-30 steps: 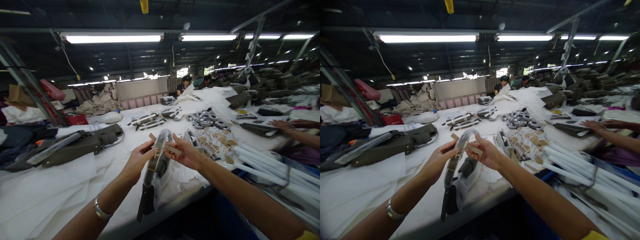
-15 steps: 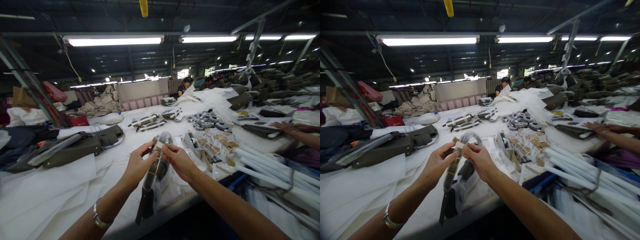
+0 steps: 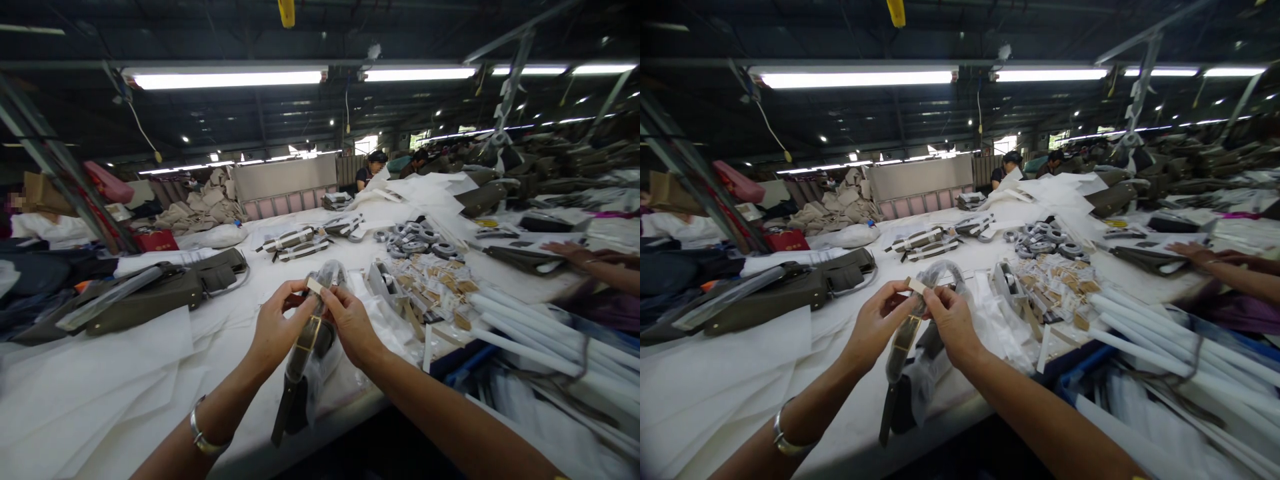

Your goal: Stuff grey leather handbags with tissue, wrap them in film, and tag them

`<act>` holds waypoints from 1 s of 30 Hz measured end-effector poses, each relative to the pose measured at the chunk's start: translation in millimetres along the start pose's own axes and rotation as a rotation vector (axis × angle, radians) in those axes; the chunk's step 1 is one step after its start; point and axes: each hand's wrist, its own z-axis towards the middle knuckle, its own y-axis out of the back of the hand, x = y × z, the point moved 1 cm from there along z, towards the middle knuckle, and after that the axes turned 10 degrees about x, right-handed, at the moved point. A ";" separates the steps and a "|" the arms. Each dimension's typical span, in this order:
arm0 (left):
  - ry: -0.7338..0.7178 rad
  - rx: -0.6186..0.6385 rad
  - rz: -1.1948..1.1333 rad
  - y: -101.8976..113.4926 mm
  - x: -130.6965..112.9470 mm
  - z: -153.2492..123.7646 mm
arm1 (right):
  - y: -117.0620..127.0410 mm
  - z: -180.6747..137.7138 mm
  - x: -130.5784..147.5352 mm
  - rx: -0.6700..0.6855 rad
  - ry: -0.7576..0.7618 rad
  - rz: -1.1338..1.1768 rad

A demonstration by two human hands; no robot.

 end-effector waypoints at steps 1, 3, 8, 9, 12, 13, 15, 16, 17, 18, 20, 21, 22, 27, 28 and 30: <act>-0.012 0.010 -0.005 2.0 -2.3 1.1 | -0.5 -0.6 -0.5 -0.005 0.005 -0.014; -0.041 0.009 0.045 6.6 -7.9 3.8 | -1.4 -1.7 -0.8 -0.007 0.022 -0.046; -0.061 -0.006 0.381 16.7 -19.6 7.3 | -4.8 -3.1 0.2 -0.017 0.044 -0.080; -0.066 0.000 0.461 17.5 -20.6 6.8 | -6.0 -3.0 0.2 -0.024 0.044 -0.077; -0.078 -0.064 0.787 16.0 -22.3 2.5 | -10.5 -1.2 -0.8 -0.039 0.067 -0.076; -0.079 -0.100 0.911 14.0 -23.1 0.4 | -12.2 -0.2 -1.5 -0.044 0.081 -0.078; -0.080 -0.158 1.129 8.0 -25.0 -4.4 | -15.1 2.1 -3.2 -0.054 0.108 -0.077; -0.079 -0.171 1.206 4.3 -26.0 -7.0 | -16.4 3.2 -4.2 -0.054 0.117 -0.071; -0.075 -0.178 1.258 0.2 -26.6 -9.6 | -17.3 3.9 -5.1 -0.056 0.125 -0.061; -0.073 -0.188 1.291 -3.9 -26.6 -12.1 | -18.0 4.4 -5.9 -0.059 0.132 -0.054; -0.082 -0.216 1.316 -11.9 -24.2 -16.6 | -18.5 4.1 -7.0 -0.068 0.142 -0.039; -0.100 -0.230 1.315 -15.5 -21.7 -18.5 | -18.5 3.4 -7.3 -0.066 0.146 -0.026; -0.127 -0.242 1.310 -18.8 -18.6 -20.1 | -18.3 2.4 -7.4 -0.057 0.147 -0.012; -0.230 -0.242 1.225 -26.0 -4.2 -25.4 | -16.5 -3.1 -6.0 0.005 0.130 0.006; -0.234 -0.235 1.184 -24.8 -3.7 -26.3 | -15.7 -3.7 -5.1 0.001 0.127 0.007; -0.216 -0.202 1.062 -19.0 -5.2 -27.3 | -13.7 -4.3 -2.4 -0.004 0.118 0.032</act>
